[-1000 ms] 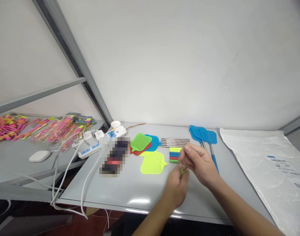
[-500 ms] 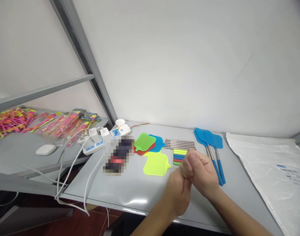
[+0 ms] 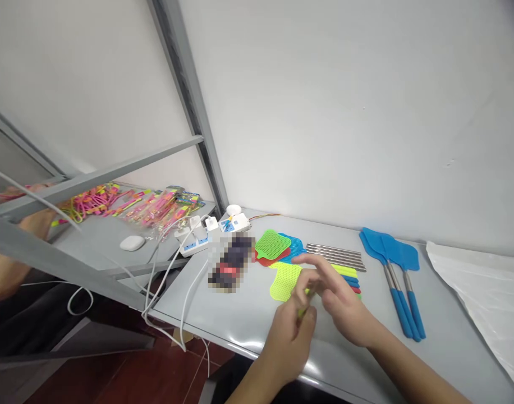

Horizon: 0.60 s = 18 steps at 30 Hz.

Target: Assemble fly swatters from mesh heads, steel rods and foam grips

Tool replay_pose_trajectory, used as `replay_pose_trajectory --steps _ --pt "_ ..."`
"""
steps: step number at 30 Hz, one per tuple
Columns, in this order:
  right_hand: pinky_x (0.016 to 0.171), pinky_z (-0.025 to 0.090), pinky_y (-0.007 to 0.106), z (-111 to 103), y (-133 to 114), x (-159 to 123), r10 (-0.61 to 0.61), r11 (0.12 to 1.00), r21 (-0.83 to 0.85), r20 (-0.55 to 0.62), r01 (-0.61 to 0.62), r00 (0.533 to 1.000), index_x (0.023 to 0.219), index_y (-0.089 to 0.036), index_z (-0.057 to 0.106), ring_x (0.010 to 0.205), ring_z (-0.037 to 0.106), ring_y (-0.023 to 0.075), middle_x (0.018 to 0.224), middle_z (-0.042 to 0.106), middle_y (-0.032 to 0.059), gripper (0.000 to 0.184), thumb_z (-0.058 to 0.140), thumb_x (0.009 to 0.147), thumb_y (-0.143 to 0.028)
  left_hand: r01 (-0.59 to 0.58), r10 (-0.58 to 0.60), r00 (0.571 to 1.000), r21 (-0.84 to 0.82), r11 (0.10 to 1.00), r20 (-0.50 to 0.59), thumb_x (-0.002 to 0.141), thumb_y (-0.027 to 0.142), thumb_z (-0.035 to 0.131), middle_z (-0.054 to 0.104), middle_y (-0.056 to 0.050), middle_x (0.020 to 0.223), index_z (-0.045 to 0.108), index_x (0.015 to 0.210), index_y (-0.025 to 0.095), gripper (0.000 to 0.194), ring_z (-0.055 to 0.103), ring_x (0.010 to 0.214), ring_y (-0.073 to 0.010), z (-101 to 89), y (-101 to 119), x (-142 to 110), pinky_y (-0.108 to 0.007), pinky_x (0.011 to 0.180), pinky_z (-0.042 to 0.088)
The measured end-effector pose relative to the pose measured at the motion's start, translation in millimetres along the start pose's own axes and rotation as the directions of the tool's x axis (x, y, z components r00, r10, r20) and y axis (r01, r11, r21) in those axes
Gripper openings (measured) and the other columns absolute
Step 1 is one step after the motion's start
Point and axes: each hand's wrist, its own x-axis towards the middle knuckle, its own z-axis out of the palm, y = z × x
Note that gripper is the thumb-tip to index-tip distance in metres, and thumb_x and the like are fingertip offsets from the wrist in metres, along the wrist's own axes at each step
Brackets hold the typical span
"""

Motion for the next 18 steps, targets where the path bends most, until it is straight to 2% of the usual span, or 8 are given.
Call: replay_pose_trajectory --steps 2,4,6,9,11,14,16,18 --pt "0.087 0.046 0.04 -6.5 10.0 3.6 0.014 0.991 -0.136 -0.032 -0.018 0.999 0.134 -0.026 0.037 0.097 0.059 0.0225 0.105 0.061 0.0084 0.057 0.043 0.089 -0.061 0.009 -0.012 0.997 -0.055 0.998 -0.07 0.094 0.046 0.042 0.046 0.001 0.07 0.052 0.083 0.018 0.031 0.04 0.065 -0.0133 -10.2 -10.4 -5.1 -0.025 0.063 0.035" --pt "0.095 0.043 0.043 -12.8 26.8 6.5 0.059 0.918 -0.382 -0.129 -0.105 0.99 0.13 -0.026 0.043 0.112 0.055 0.0244 0.122 0.057 0.0107 0.046 0.042 0.093 -0.053 -0.027 0.01 0.994 -0.162 0.986 -0.106 0.094 0.051 0.036 0.04 0.001 0.069 0.047 0.078 0.019 0.038 0.038 0.064 -0.0129 -18.7 -18.9 -6.2 -0.025 0.062 0.034" --pt "0.096 0.043 0.045 -15.8 47.4 8.8 0.077 0.732 -0.662 -0.157 -0.163 0.985 0.126 -0.023 0.049 0.115 0.053 0.0271 0.126 0.056 0.0121 0.041 0.046 0.092 -0.046 -0.066 0.029 0.989 -0.259 0.964 -0.145 0.095 0.053 0.031 0.038 0.001 0.068 0.045 0.074 0.019 0.043 0.037 0.064 -0.0126 -25.1 -25.8 -3.1 -0.026 0.063 0.033" --pt "0.099 0.04 0.05 -11.2 75.2 9.6 0.046 0.407 -0.909 -0.08 -0.092 0.996 0.127 -0.017 0.052 0.12 0.05 0.0324 0.126 0.057 0.0168 0.046 0.053 0.088 -0.041 -0.094 0.017 0.97 -0.311 0.946 -0.243 0.097 0.05 0.03 0.039 0.001 0.066 0.044 0.07 0.018 0.044 0.039 0.063 -0.0119 -31.3 -34.7 5.6 -0.026 0.063 0.033" --pt "0.101 0.037 0.052 -3.5 87.3 8.0 0.082 0.256 -0.964 -0.048 -0.068 0.995 0.13 -0.013 0.05 0.127 0.043 0.0362 0.134 0.052 0.0207 0.06 0.059 0.083 -0.047 -0.105 0.0 0.95 -0.32 0.942 -0.312 0.097 0.049 0.032 0.039 0.002 0.065 0.047 0.073 0.018 0.042 0.04 0.062 -0.0114 -34.5 -39.2 10.0 -0.025 0.062 0.034" --pt "0.105 0.031 0.056 9.6 95.5 2.3 0.171 0.142 -0.988 -0.034 -0.059 0.985 0.136 -0.01 0.046 0.136 0.031 0.0396 0.146 0.037 0.0243 0.078 0.059 0.078 -0.061 -0.131 0.003 0.92 -0.301 0.945 -0.391 0.096 0.048 0.039 0.039 0.004 0.065 0.052 0.088 0.018 0.034 0.04 0.061 -0.0109 -40.7 -42.4 10.9 -0.024 0.061 0.034" --pt "0.106 0.028 0.058 17.0 96.2 -2.9 0.207 0.101 -0.993 -0.039 -0.061 0.978 0.137 -0.01 0.046 0.136 0.03 0.0393 0.147 0.034 0.0246 0.076 0.057 0.081 -0.059 -0.154 0.02 0.905 -0.283 0.947 -0.425 0.095 0.046 0.041 0.039 0.004 0.064 0.053 0.093 0.019 0.03 0.04 0.061 -0.0106 -46.3 -41.9 9.3 -0.023 0.061 0.035" --pt "0.105 0.028 0.057 21.7 94.6 -8.0 0.21 0.087 -0.994 -0.054 -0.073 0.976 0.134 -0.011 0.049 0.134 0.034 0.0386 0.145 0.038 0.0241 0.066 0.057 0.083 -0.052 -0.173 0.031 0.892 -0.279 0.945 -0.45 0.095 0.045 0.042 0.039 0.004 0.065 0.052 0.096 0.019 0.027 0.04 0.061 -0.0102 -52.3 -39.7 8.1 -0.023 0.061 0.037"
